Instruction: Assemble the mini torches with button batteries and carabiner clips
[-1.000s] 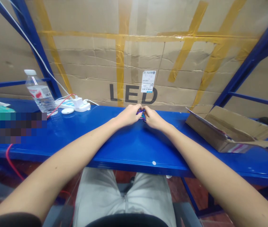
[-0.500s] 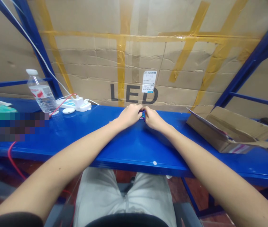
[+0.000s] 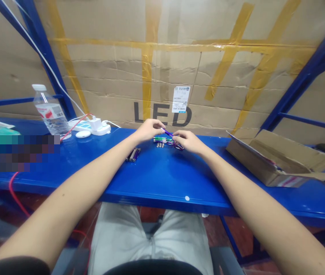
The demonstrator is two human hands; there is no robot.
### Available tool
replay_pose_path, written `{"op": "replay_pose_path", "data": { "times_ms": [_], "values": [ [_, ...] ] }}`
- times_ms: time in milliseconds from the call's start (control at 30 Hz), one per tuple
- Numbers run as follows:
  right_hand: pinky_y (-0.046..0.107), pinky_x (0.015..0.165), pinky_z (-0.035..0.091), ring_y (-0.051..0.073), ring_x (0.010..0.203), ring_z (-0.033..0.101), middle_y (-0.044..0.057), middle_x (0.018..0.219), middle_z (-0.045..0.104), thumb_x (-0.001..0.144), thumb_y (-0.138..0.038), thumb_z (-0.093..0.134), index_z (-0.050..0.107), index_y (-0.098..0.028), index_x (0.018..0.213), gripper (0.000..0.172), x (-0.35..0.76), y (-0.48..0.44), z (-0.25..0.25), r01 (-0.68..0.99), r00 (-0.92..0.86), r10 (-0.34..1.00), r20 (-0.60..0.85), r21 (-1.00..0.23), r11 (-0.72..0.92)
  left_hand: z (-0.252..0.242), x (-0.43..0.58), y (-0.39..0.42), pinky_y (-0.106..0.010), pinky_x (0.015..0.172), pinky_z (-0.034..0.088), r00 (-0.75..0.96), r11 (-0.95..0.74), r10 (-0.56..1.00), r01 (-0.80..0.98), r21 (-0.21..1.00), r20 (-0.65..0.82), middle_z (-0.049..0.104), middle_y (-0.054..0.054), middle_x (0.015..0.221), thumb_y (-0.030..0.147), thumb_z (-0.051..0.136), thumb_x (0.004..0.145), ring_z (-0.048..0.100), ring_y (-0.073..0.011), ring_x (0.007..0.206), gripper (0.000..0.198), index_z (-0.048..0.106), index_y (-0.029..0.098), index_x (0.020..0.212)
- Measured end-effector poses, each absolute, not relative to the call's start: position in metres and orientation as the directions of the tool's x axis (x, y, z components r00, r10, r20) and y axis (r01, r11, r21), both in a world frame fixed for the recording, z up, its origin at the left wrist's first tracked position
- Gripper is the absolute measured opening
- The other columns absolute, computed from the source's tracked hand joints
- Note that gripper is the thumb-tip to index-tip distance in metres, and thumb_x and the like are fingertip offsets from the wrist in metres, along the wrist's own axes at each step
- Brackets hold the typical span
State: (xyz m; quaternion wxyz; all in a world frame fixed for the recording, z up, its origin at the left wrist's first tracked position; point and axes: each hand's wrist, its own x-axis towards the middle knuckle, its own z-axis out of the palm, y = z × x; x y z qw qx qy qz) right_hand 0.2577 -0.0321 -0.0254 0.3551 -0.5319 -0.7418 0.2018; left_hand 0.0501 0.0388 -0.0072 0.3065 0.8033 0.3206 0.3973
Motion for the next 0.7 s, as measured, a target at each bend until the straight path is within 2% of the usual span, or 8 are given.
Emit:
{"op": "replay_pose_path", "data": {
  "times_ms": [133,333,400,500,567,700],
  "values": [
    [0.029,0.063,0.039,0.016,0.066,0.053,0.004,0.073,0.066,0.086,-0.047,0.057,0.07,-0.014,0.084,0.036,0.251,-0.039,-0.021,0.574,-0.251,0.898,0.362,-0.691,0.439,-0.007,0.054,0.032,-0.037,0.081,0.052,0.524,-0.619,0.713,0.158,0.77,0.466,0.075,-0.009,0.086,0.026,0.076,0.075,0.068,-0.0191,0.083,0.017,0.073,0.013,0.087],
    [0.028,0.056,0.037,0.013,0.053,0.05,0.002,0.063,0.062,0.089,-0.04,0.053,0.062,-0.015,0.079,0.028,0.247,-0.039,-0.023,0.45,-0.284,0.914,0.289,-0.802,0.394,-0.011,0.063,0.029,-0.039,0.085,0.05,0.562,-0.645,0.661,0.088,0.759,0.497,0.075,-0.01,0.089,0.045,0.078,0.074,0.068,-0.0227,0.088,0.033,0.073,0.014,0.084],
    [0.029,0.057,0.038,0.014,0.051,0.052,0.0,0.055,0.057,0.09,-0.038,0.053,0.059,-0.017,0.074,0.027,0.248,-0.038,-0.024,0.445,-0.29,0.908,0.302,-0.798,0.407,-0.01,0.063,0.03,-0.041,0.089,0.05,0.523,-0.568,0.708,0.022,0.823,0.475,0.075,-0.013,0.1,0.056,0.072,0.078,0.068,-0.025,0.096,0.044,0.073,0.014,0.092],
    [0.029,0.057,0.038,0.015,0.05,0.053,-0.002,0.05,0.053,0.089,-0.039,0.055,0.061,-0.016,0.076,0.027,0.249,-0.039,-0.023,0.453,-0.295,0.904,0.31,-0.787,0.418,-0.006,0.059,0.031,-0.043,0.093,0.05,0.525,-0.353,0.761,-0.157,0.922,0.381,0.073,-0.017,0.115,0.072,0.051,0.085,0.067,-0.0292,0.109,0.064,0.072,0.014,0.104],
    [0.029,0.058,0.038,0.015,0.05,0.054,-0.002,0.052,0.054,0.088,-0.039,0.058,0.064,-0.016,0.079,0.026,0.248,-0.042,-0.021,0.442,-0.305,0.901,0.31,-0.791,0.422,-0.003,0.055,0.031,-0.044,0.095,0.05,0.56,-0.236,0.76,-0.237,0.943,0.331,0.071,-0.018,0.119,0.077,0.042,0.086,0.065,-0.0319,0.115,0.073,0.071,0.014,0.109],
    [0.029,0.058,0.04,0.014,0.05,0.054,-0.002,0.053,0.055,0.088,-0.037,0.057,0.066,-0.014,0.084,0.024,0.246,-0.046,-0.018,0.452,-0.312,0.899,0.307,-0.784,0.425,-0.002,0.049,0.033,-0.045,0.097,0.05,0.589,-0.125,0.757,-0.294,0.948,0.282,0.07,-0.02,0.123,0.079,0.036,0.085,0.063,-0.0345,0.119,0.08,0.069,0.013,0.115]
  ]
}}
